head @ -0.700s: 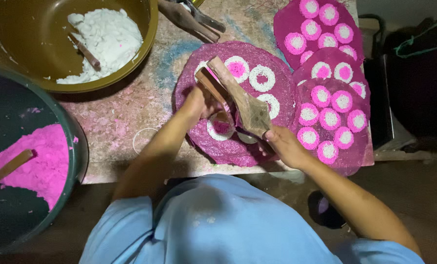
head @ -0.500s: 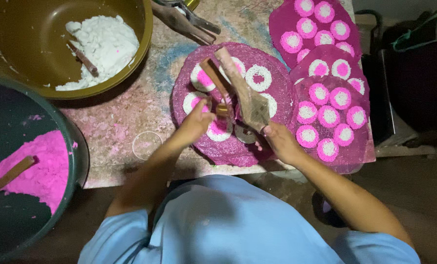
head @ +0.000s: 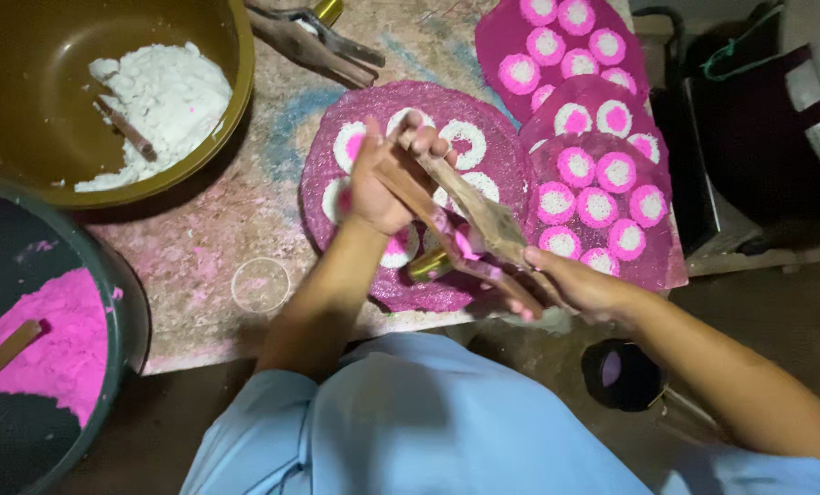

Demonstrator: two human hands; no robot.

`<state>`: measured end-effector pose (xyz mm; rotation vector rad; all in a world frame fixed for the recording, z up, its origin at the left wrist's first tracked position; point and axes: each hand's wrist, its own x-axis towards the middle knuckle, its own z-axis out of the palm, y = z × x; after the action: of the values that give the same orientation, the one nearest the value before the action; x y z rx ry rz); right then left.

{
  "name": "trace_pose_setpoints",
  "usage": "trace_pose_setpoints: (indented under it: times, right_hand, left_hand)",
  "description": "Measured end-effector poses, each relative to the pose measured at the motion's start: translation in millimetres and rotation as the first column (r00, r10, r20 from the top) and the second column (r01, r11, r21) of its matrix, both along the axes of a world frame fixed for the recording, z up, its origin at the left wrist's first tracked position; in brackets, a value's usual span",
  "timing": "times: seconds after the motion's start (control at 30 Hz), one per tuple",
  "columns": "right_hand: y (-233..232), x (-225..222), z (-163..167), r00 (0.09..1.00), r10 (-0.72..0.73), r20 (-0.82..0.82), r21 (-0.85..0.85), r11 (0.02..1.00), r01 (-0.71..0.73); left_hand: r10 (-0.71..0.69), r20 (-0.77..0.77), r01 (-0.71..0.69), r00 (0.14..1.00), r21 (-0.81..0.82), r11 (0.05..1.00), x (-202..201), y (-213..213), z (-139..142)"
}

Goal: The person uses a hand-held wooden dough press to extrude white dough rings onto round pink trays, placing each ring beside the others and reloading the press with dough from a bowl between presses. At the end, the person lifts the lid off a steamer pot, releasing steam over a tray of the formed pink-and-white cakes.

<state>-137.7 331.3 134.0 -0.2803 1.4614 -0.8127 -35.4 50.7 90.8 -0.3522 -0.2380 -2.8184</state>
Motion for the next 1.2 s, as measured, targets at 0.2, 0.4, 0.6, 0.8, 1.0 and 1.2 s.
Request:
trace_pose_setpoints:
  times: [0.2, 0.4, 0.6, 0.8, 1.0, 1.2]
  right_hand:
    - [8, -15, 10, 0.660, 0.161, -0.733, 0.027, 0.978, -0.209]
    - [-7, 14, -6, 0.719, 0.088, -0.689, 0.007, 0.993, -0.114]
    - [0, 4, -2, 0.689, 0.208, -0.694, 0.131, 0.978, -0.163]
    - [-13, -3, -25, 0.600, -0.040, -0.799, -0.210, 0.954, -0.216]
    - [-41, -36, -18, 0.704, 0.062, -0.707, -0.116, 0.972, -0.203]
    - [-77, -25, -18, 0.641, 0.027, -0.767, -0.049, 0.994, -0.100]
  left_hand:
    - [0.070, -0.034, -0.065, 0.997, 0.132, 0.989, -44, 18, -44]
    - [0.013, -0.095, -0.002, 0.995, 0.115, 0.993, -45, 2, -64]
    - [0.058, 0.016, -0.059, 0.998, 0.119, 0.991, -46, 15, -64]
    - [0.070, -0.084, -0.074, 0.994, -0.039, 0.997, -56, -11, -36]
    - [0.118, -0.009, -0.118, 0.993, -0.045, 0.992, -64, -48, -17]
    - [0.163, -0.077, -0.165, 0.984, -0.017, 0.986, -71, -62, -30]
